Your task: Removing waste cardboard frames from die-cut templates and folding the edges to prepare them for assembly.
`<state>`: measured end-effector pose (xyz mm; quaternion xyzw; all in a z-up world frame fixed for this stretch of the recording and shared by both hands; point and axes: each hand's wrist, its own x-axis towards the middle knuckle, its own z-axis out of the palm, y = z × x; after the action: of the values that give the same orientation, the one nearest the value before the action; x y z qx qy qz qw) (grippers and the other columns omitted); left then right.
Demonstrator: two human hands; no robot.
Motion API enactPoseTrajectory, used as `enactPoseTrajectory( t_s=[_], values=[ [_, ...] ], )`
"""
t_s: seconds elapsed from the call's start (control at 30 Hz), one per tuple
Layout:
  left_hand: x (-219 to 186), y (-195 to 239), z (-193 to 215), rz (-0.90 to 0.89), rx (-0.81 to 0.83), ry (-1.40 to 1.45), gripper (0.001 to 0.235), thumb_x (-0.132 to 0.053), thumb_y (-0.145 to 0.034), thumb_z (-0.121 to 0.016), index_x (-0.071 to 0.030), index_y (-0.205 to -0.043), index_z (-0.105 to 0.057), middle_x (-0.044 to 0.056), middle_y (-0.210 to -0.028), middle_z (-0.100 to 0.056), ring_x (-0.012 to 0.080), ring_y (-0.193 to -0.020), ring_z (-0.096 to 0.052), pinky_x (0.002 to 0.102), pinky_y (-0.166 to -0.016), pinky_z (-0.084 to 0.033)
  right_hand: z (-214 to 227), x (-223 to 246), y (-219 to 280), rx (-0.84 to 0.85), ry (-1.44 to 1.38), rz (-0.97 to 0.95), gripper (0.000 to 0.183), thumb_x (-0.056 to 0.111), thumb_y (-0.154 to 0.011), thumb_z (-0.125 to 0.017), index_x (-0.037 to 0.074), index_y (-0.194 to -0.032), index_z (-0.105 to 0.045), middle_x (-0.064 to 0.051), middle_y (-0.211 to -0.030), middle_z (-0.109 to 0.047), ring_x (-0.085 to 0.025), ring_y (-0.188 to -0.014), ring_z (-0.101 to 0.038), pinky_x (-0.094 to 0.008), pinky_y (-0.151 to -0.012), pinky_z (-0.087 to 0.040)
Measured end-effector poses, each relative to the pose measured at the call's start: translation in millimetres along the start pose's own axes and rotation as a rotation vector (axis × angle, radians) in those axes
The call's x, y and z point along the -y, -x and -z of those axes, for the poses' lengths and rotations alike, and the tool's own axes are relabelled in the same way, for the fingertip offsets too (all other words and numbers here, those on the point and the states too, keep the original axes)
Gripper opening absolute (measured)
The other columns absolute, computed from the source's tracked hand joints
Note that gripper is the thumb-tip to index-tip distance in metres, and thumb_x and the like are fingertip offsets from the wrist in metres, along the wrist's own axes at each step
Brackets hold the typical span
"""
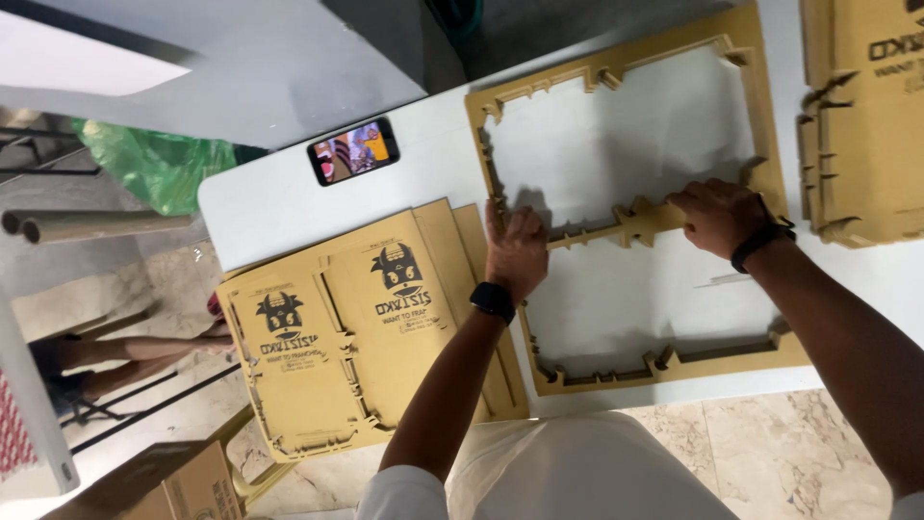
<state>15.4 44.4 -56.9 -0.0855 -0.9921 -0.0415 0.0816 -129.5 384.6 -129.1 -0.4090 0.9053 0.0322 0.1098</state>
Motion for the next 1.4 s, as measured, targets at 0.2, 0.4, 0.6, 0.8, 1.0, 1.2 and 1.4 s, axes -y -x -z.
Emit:
enactPoseTrajectory(
  t_s=[0.2,0.4,0.6,0.8,1.0,1.2,1.4],
  values=[
    [-2.4,5.8,-5.6,0.006,0.034,-0.063,0.023,-0.009,-0.076,-0.066,-0.012,-0.094,-0.080,0.005,-0.100,-0.070,0.0303,-0.117,-0.059,0.081,-0.116,-0.027,-1.7,-3.0,-0.6,0.068,0.022,-0.005,0.050,0.026,-0.086,-0.062,0.030,-0.136,-0.064,0.007,-0.126,-0.070,-0.021,-0.113,-0.070,-0.039,-0.086,-0.063],
    [-0.9,4.5,-11.6,0.039,-0.031,-0.036,0.027,-0.010,-0.073,-0.063,-0.012,-0.093,-0.080,0.001,-0.096,-0.068,0.0272,-0.115,-0.058,0.072,-0.119,-0.030,15.0,1.4,-8.5,0.294,0.050,-0.054,0.055,0.032,-0.089,-0.058,0.033,-0.144,-0.055,0.007,-0.134,-0.067,-0.022,-0.122,-0.066,-0.041,-0.093,-0.062],
    [-4.8,4.6,22.7,0.397,0.219,0.257,0.048,-0.052,-0.071,-0.077,-0.029,-0.113,-0.076,0.015,-0.161,-0.030,0.0423,-0.152,-0.020,0.078,-0.121,-0.007,10.1,0.0,-5.5,0.186,0.055,-0.025,0.052,0.028,-0.086,-0.059,0.032,-0.138,-0.061,0.007,-0.127,-0.071,-0.021,-0.113,-0.070,-0.038,-0.088,-0.063],
    [-27.0,-7.0,56.1,0.768,0.342,0.539,0.074,0.006,-0.078,-0.067,-0.022,-0.145,-0.055,0.023,-0.168,-0.007,0.0503,-0.133,-0.049,0.050,-0.083,-0.063,-0.3,-1.3,-0.5,-0.021,0.122,0.017,0.047,0.028,-0.082,-0.065,0.034,-0.129,-0.068,0.012,-0.117,-0.073,-0.017,-0.108,-0.072,-0.036,-0.078,-0.063],
    [-25.7,-16.2,67.9,0.769,0.431,0.533,0.088,0.006,-0.080,-0.061,-0.024,-0.157,-0.030,0.030,-0.166,-0.004,0.0510,-0.109,-0.063,0.052,-0.077,-0.063,-8.7,-3.0,-0.7,-0.009,0.114,0.016,0.050,0.032,-0.081,-0.067,0.033,-0.132,-0.067,0.011,-0.118,-0.072,-0.018,-0.107,-0.071,-0.044,-0.084,-0.062],
    [-16.8,-8.1,79.5,0.782,0.293,0.711,0.118,-0.023,-0.075,-0.090,-0.043,-0.158,-0.008,0.031,-0.165,-0.012,0.0281,-0.078,-0.076,0.034,-0.045,-0.066,-6.2,-2.6,-3.4,0.096,0.097,-0.009,0.052,0.034,-0.085,-0.064,0.034,-0.137,-0.062,0.010,-0.126,-0.070,-0.019,-0.111,-0.071,-0.042,-0.090,-0.062],
    [38.5,-34.1,47.0,0.855,0.180,0.543,0.063,-0.035,-0.102,-0.051,-0.007,-0.154,-0.028,0.026,-0.127,-0.062,0.0434,-0.100,-0.070,0.055,-0.073,-0.066,-1.7,-1.3,-4.3,0.070,-0.025,-0.022,0.052,0.031,-0.079,-0.071,0.031,-0.131,-0.065,0.008,-0.124,-0.069,-0.022,-0.112,-0.068,-0.042,-0.083,-0.062]
  ],
)
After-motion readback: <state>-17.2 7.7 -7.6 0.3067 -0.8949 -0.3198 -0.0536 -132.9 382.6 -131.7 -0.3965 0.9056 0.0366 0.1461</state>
